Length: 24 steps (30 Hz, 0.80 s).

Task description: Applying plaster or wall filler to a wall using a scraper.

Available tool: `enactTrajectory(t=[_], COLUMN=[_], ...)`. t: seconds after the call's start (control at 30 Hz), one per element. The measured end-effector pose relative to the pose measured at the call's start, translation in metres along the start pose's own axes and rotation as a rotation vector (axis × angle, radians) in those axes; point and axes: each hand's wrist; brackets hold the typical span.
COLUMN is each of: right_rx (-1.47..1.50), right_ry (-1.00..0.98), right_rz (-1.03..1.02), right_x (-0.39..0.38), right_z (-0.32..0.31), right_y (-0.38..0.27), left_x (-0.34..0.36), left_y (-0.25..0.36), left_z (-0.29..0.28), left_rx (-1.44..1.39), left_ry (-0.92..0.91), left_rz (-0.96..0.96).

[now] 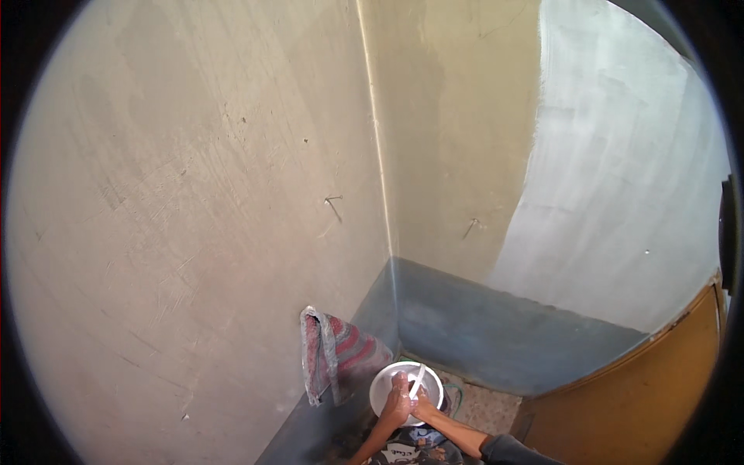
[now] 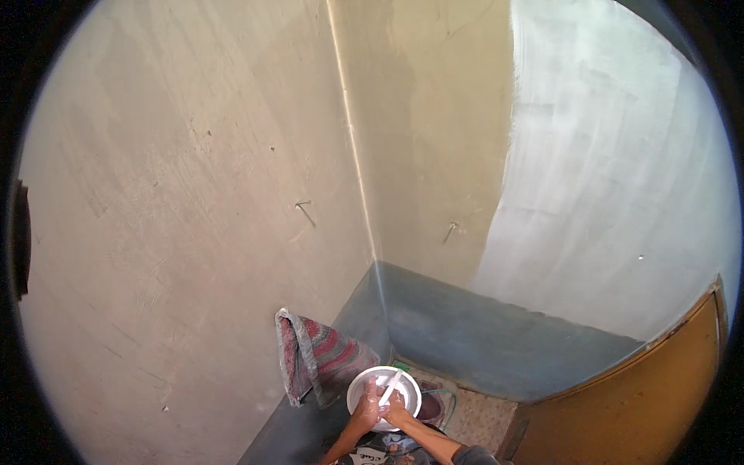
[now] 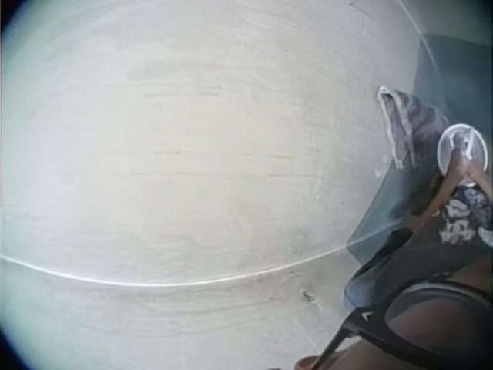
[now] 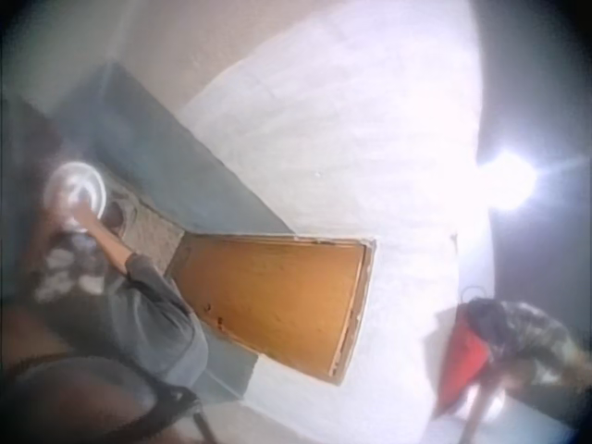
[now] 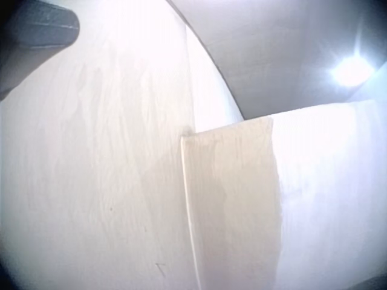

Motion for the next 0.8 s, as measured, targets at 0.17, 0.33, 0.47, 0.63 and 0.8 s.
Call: enactTrajectory(t=[0.17,0.33,0.47,0.63,0.8], right_rx=[0.053,0.253,0.312,-0.211,-0.471], right_ry=[-0.140,-0.384,-0.465,-0.421,-0.235], right_rz=[0.185,0.273,0.334,0.384,0.265], right_x=[0.019,0.009,-0.045,0.016,-0.015], right_z=[-0.024,-0.022,0.049,-0.006,0.040], right_y=[-0.012,0.004,0.093,-0.064,0.026], left_x=[-0.022,-0.034,-0.040,-0.052,-0.048], left_y=[0.026,0.030,0.042,0.041,0.053], left_z=[-0.013,-0.017,-0.020,-0.040,-0.034], left_rx=[0.326,0.332,0.517,0.517,0.354], left_ry=[0.157,-0.015,0.038,0.248,0.158], left_rz=[0.722,0.589,0.701,0.544,0.613])
Point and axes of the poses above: each hand's wrist, its own x-axis towards the middle knuckle, its own z-axis out of the palm, y = z × x, and after that the axes turned 11 degrees about -z, right-handed
